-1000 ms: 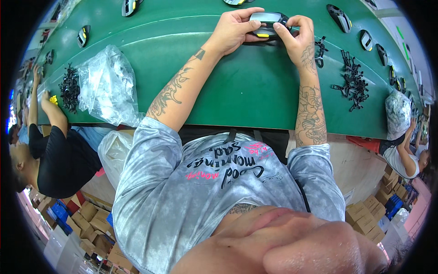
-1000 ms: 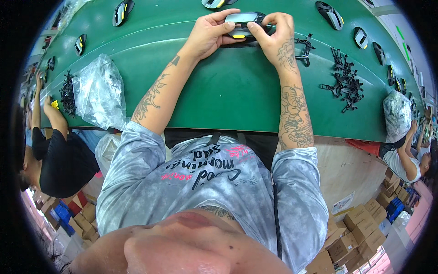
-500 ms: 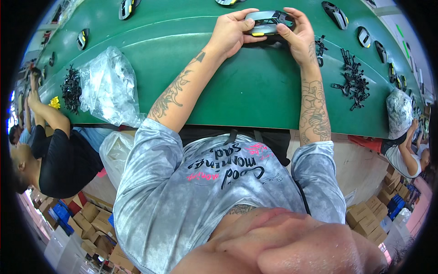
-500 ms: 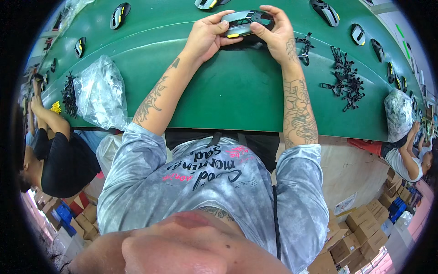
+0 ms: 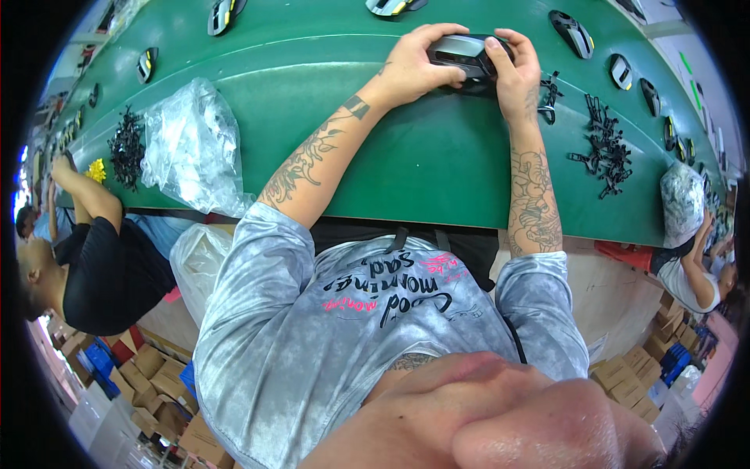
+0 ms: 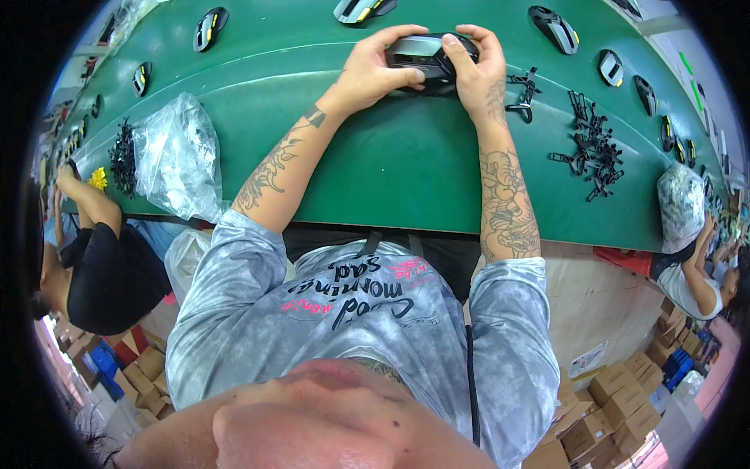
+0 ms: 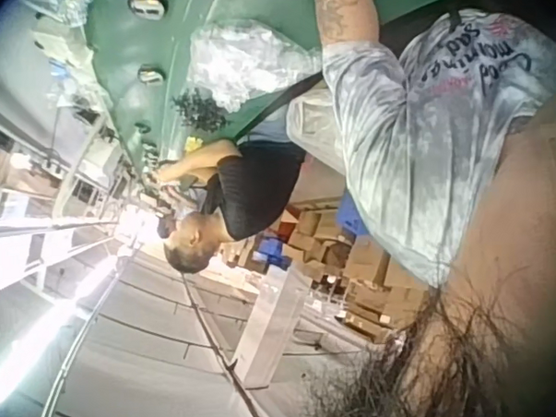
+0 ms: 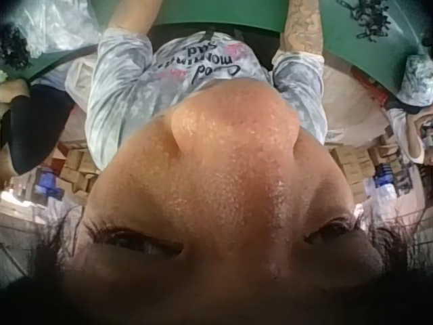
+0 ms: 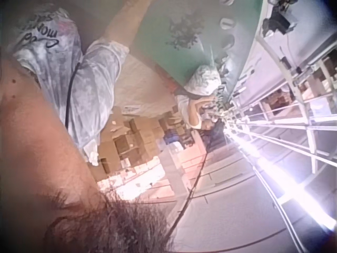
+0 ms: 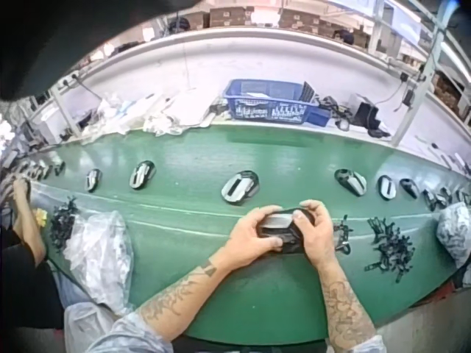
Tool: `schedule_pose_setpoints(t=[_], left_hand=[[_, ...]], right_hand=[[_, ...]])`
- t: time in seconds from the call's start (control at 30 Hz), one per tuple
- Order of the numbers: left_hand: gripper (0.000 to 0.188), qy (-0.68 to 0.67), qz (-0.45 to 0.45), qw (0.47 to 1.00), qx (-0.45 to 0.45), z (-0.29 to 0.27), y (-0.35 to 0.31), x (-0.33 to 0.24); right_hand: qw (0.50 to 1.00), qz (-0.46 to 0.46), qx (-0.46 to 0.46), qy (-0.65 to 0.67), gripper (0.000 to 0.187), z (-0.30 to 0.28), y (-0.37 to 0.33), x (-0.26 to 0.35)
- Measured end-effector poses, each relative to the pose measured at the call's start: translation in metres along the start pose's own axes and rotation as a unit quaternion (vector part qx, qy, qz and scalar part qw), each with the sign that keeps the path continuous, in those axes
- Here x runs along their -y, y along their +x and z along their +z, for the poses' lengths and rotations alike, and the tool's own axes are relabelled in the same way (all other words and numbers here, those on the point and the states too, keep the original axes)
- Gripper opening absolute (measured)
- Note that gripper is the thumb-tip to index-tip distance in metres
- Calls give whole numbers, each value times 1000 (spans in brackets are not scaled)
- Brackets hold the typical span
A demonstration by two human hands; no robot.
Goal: The person assembles small plastic components by hand, then places the assembled components into individual packaging bags.
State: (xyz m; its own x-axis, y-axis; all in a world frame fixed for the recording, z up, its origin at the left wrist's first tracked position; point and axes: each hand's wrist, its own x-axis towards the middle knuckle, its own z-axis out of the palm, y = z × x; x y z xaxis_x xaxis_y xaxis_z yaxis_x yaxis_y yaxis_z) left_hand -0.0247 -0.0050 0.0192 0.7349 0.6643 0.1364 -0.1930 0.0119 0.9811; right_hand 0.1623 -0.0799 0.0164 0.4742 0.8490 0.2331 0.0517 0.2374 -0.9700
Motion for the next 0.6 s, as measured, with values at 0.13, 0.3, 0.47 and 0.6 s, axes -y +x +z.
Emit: schedule_pose_setpoints(t=[0.13,0.3,0.47,0.6], left_hand=[[48,-94,8,988,-122,-49,9,-7],[40,-59,90,923,-370,-168,7,-1],[58,464,-104,765,-433,-144,13,-15],[52,648,65,614,-446,-145,8,-11]], right_hand=[[999,-35,-22,-12,36,-12,6,14],[971,-71,-228,-33,13,-52,20,53],[926,-37,-143,-348,33,-108,23,41],[805,12,12,-593,43,-117,12,40]])
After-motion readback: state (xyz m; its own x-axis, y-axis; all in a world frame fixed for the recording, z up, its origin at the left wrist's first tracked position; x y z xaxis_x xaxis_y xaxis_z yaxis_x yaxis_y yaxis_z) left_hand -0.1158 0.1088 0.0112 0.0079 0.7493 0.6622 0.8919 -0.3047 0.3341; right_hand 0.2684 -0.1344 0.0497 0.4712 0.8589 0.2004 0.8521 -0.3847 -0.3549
